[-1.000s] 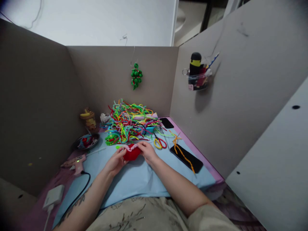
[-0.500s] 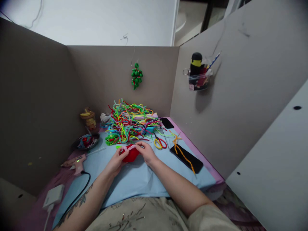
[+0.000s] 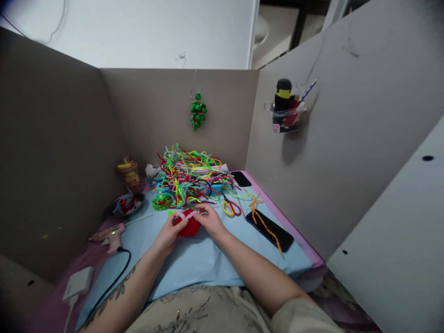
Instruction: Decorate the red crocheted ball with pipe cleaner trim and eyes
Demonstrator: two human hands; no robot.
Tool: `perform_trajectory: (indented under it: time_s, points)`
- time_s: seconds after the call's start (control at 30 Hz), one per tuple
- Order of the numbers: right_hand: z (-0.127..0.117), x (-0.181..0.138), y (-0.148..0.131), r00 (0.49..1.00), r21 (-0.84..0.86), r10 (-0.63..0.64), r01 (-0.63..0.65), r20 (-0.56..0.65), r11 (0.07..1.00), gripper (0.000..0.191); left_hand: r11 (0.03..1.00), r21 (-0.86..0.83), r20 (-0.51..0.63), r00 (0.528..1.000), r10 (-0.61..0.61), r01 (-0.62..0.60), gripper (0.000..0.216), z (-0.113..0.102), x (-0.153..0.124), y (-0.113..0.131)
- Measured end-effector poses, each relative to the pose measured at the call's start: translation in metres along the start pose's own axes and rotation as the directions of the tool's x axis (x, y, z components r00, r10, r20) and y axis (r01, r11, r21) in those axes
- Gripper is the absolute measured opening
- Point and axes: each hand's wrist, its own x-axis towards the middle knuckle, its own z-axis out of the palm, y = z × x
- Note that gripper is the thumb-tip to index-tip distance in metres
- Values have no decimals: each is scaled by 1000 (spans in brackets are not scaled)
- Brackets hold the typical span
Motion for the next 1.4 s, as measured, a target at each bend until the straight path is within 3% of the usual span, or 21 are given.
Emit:
perform_trajectory:
  time_s: [0.27, 0.4, 0.53, 0.67, 0.83, 1.1, 1.23, 1.4]
  points:
    - [1, 0, 4, 998, -87, -67, 67, 9, 994, 32, 993, 120, -146, 988, 40, -23, 64, 0, 1, -6]
    - [0, 2, 3, 996, -114, -77, 72, -41, 991, 26, 997, 71, -107, 994, 37, -30, 67, 0, 3, -7]
    - [-1, 3, -1, 997, -59, -55, 52, -49, 997, 24, 977, -122, 12, 985, -174, 174, 45, -5, 5, -1]
    - [-2, 2, -5, 1000, 0, -5, 5, -13, 1000, 25, 943, -162, 48, 957, -288, 292, 41, -8, 5, 4]
    - [-1, 2, -4, 1000, 37, 12, -12, -3, 999, 25, 933, -184, 20, 950, -311, 309, 28, -6, 6, 2]
    - [1, 1, -3, 999, 76, 41, -40, -12, 996, 25, 938, -262, 29, 974, -226, 226, 6, -9, 13, -5]
    - [2, 2, -5, 997, 148, 77, -72, -22, 986, 28, 916, -314, 72, 968, -239, 249, 9, -10, 17, -6]
    - [0, 5, -5, 984, 360, 177, -162, -9, 919, 32, 873, -377, 111, 950, -290, 310, 17, -12, 21, -3]
